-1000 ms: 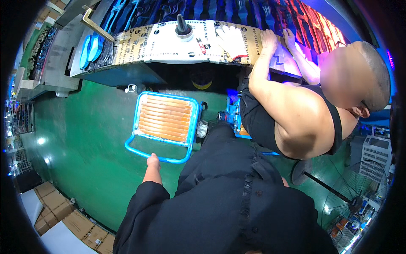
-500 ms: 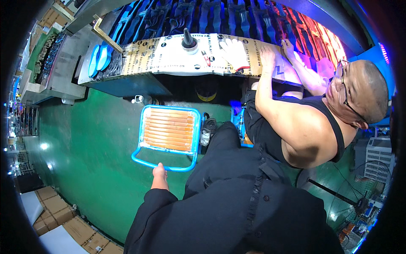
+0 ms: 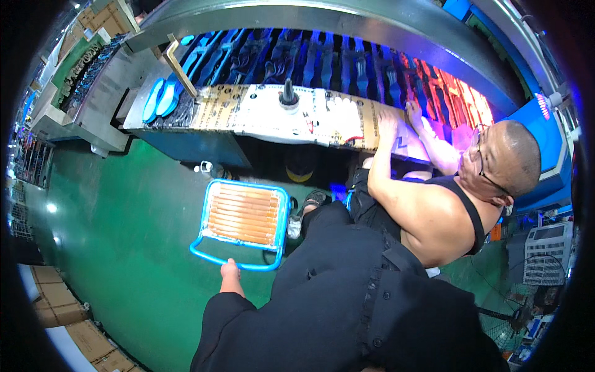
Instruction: The person applies a liquid substance to the inner heel area of blue shoe soles using a brush. They pick up soles one at a time from a stack on the left, apply the substance from a small container on the table, and then place the soles back onto a conveyor belt.
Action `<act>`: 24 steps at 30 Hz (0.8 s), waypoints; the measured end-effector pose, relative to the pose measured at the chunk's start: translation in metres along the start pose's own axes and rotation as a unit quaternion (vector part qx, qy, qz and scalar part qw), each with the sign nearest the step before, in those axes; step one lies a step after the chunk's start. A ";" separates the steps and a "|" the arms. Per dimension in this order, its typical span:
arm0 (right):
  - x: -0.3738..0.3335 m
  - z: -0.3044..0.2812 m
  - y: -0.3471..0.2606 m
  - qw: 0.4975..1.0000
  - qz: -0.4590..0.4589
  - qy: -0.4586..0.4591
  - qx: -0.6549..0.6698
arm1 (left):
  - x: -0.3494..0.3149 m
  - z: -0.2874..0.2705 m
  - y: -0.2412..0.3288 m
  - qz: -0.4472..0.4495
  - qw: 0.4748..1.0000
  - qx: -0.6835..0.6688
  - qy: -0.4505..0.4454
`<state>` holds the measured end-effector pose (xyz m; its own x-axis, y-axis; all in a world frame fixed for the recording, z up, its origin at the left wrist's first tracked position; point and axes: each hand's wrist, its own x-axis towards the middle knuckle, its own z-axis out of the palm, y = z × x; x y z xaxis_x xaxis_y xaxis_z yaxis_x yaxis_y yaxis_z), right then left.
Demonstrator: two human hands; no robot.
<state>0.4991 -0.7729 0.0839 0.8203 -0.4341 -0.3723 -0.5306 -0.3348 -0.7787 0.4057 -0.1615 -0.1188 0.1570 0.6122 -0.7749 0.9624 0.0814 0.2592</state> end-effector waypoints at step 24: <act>0.076 -0.026 -0.027 0.987 -0.076 0.016 0.144 | -0.082 -0.094 0.137 0.235 0.829 0.502 -0.073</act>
<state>0.5706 -0.8188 0.0896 0.8761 -0.4249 -0.2279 -0.3160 -0.1491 -0.9370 0.5037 -0.1267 0.0350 0.5220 0.2826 -0.8048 0.4751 -0.8800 -0.0009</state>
